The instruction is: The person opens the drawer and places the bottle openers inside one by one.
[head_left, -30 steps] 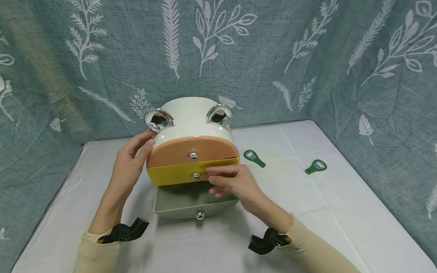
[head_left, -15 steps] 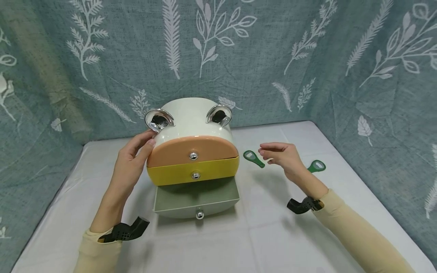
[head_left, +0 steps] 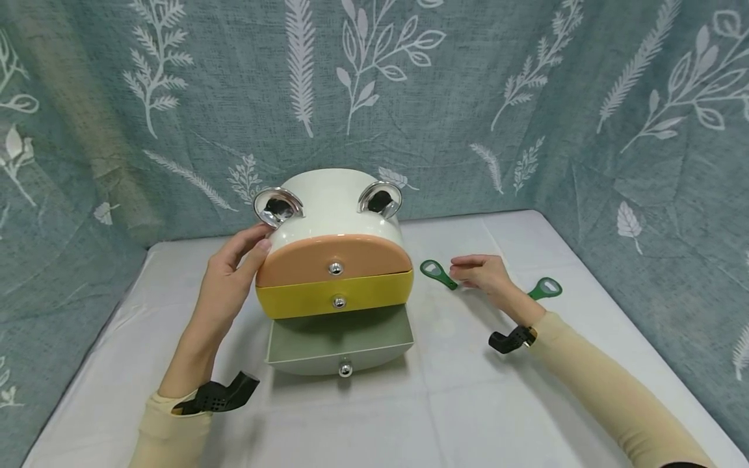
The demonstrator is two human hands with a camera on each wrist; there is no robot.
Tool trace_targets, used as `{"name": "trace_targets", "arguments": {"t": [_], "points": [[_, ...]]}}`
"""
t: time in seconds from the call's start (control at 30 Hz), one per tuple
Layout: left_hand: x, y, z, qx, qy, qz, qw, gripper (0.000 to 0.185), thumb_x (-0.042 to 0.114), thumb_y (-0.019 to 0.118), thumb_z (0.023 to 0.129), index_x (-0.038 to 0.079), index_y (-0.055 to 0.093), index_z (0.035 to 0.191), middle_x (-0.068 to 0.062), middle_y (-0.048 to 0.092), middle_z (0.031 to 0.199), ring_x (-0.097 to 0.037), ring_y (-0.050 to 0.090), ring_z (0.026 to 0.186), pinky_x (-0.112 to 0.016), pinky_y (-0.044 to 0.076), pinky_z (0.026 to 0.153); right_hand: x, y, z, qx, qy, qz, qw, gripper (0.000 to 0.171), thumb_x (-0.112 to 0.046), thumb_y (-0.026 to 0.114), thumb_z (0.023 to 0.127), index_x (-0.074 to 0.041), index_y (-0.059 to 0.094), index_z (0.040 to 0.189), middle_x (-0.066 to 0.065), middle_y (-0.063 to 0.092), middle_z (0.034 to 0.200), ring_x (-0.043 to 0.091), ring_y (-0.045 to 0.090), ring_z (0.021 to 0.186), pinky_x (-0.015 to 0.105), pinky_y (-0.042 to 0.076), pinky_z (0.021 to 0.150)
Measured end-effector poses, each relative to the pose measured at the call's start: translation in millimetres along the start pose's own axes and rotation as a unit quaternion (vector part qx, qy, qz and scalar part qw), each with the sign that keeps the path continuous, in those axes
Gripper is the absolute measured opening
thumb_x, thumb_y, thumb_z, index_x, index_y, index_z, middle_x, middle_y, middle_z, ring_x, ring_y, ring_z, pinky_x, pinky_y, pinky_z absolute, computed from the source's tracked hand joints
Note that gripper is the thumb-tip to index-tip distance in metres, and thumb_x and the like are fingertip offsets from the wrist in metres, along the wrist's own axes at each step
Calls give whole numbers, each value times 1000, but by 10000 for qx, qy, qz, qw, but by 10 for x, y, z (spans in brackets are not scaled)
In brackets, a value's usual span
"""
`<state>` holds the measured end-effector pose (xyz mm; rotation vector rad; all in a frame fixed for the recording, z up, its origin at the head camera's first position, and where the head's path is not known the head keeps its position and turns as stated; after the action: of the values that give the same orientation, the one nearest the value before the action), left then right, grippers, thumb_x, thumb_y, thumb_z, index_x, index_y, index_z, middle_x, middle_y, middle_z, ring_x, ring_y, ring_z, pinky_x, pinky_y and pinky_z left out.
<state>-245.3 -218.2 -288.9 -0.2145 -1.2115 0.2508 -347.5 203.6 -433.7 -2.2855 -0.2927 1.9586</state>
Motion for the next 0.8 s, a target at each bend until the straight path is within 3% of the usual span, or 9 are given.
{"name": "trace_targets", "arguments": {"t": [0.43, 0.67, 0.8], "points": [[12, 4, -13, -16, -45, 54, 10000, 45, 29, 52, 104, 9, 50, 144, -9, 48, 143, -21, 31, 140, -56, 27, 110, 119, 75, 106, 428, 71, -497, 9978, 51, 2, 83, 74, 3, 66, 123, 14, 70, 110, 9, 65, 75, 23, 52, 57], [9, 10, -14, -9, 33, -14, 10000, 45, 27, 53, 104, 8, 50, 144, -11, 48, 143, -23, 30, 141, -57, 21, 112, 113, 123, 85, 355, -121, -810, 9960, 51, 10, 82, 71, 4, 67, 120, 15, 71, 109, 18, 69, 91, 23, 56, 67], [6, 13, -10, -13, 43, -47, 10000, 44, 26, 53, 104, 8, 50, 144, -12, 47, 144, -23, 29, 141, -57, 20, 112, 105, 108, 72, 376, -206, -920, 9948, 47, 8, 82, 73, 3, 69, 118, 14, 71, 106, 21, 70, 90, 25, 57, 68]]}}
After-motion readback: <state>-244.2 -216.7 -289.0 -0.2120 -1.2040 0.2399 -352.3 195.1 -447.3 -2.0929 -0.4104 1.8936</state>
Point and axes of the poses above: each hand's wrist, its own z-axis towards the middle knuckle, its own y-axis out of the palm, x = y × z, the point moved 8 cm from there along z, towards the middle knuckle
